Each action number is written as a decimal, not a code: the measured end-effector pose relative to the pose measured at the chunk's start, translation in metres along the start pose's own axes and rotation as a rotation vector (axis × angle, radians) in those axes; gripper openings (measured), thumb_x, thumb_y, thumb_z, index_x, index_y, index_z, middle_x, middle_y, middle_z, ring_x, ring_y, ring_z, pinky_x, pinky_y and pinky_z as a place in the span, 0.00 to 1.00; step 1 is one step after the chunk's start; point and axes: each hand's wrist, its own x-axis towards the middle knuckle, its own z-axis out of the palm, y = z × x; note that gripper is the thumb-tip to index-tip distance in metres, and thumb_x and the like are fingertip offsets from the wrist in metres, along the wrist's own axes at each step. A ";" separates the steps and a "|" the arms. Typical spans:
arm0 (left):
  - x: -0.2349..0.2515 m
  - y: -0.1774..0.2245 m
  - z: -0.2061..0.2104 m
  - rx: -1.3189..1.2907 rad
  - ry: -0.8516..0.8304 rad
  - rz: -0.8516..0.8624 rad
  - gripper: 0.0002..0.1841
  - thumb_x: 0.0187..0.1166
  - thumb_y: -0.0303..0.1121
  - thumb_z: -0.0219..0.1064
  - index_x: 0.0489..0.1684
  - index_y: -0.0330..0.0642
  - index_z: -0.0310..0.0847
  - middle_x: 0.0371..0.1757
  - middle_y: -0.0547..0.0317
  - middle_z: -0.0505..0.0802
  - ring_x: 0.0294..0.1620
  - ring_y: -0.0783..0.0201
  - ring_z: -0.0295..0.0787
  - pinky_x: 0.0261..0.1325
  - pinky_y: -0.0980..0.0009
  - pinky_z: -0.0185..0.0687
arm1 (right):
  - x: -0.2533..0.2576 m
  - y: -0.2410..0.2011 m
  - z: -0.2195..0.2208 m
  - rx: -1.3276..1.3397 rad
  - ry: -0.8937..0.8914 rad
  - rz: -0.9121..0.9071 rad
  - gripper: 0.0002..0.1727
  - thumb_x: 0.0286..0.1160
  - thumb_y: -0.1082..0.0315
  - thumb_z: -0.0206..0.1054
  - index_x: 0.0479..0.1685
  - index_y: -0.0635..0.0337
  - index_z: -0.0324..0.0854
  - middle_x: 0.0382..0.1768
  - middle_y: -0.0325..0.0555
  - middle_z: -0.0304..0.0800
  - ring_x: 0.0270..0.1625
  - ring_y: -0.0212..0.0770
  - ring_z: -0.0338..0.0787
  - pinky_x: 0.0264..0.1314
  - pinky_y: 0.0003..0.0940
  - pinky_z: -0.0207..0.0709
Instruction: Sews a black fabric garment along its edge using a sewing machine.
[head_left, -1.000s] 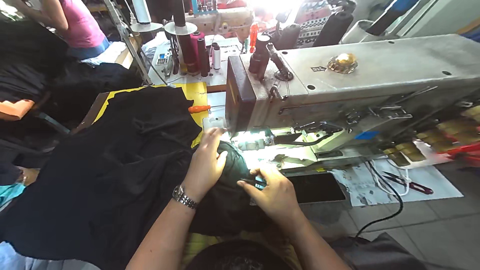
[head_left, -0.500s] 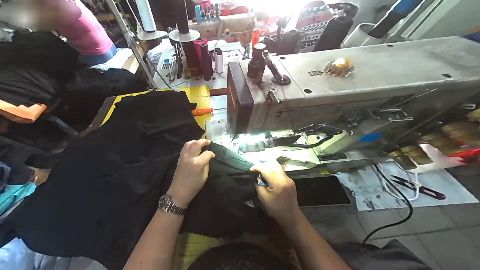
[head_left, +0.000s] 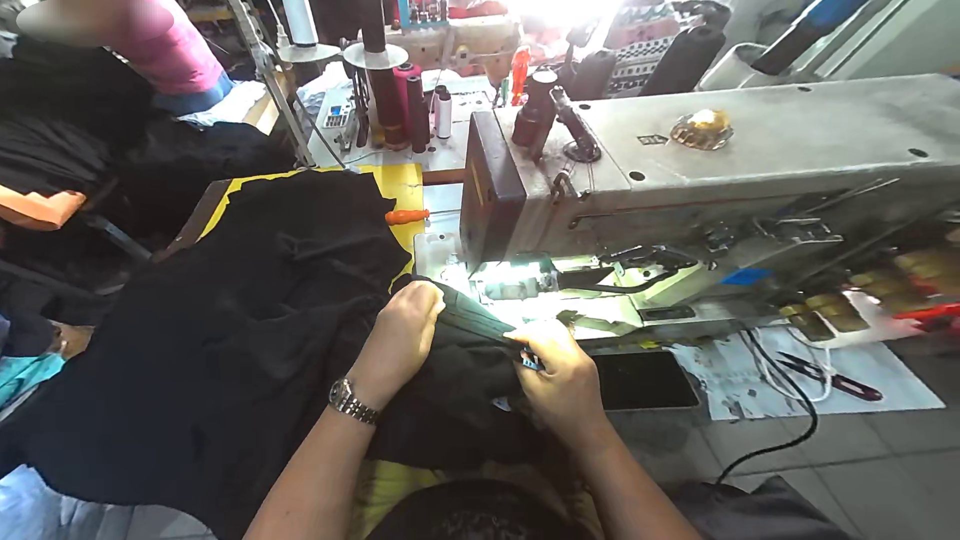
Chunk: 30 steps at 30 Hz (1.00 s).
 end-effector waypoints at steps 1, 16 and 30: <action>-0.001 0.000 -0.001 -0.020 0.004 -0.015 0.13 0.89 0.32 0.54 0.47 0.36 0.85 0.52 0.53 0.92 0.55 0.61 0.90 0.63 0.63 0.86 | -0.001 0.001 0.001 0.005 0.009 -0.005 0.12 0.65 0.71 0.67 0.41 0.51 0.95 0.40 0.45 0.93 0.44 0.39 0.92 0.45 0.32 0.87; -0.005 0.002 -0.002 -0.031 -0.036 -0.003 0.11 0.86 0.36 0.61 0.44 0.40 0.87 0.57 0.55 0.92 0.62 0.63 0.89 0.68 0.64 0.84 | -0.002 0.000 -0.005 -0.044 -0.044 -0.026 0.12 0.66 0.68 0.67 0.43 0.50 0.95 0.37 0.43 0.90 0.38 0.39 0.90 0.37 0.33 0.85; -0.010 0.019 0.007 0.173 0.028 0.059 0.11 0.83 0.33 0.61 0.39 0.44 0.91 0.50 0.58 0.93 0.59 0.61 0.90 0.64 0.66 0.86 | 0.017 -0.018 0.011 -0.097 -0.059 -0.096 0.17 0.79 0.57 0.64 0.55 0.54 0.94 0.49 0.42 0.98 0.50 0.42 0.96 0.51 0.39 0.89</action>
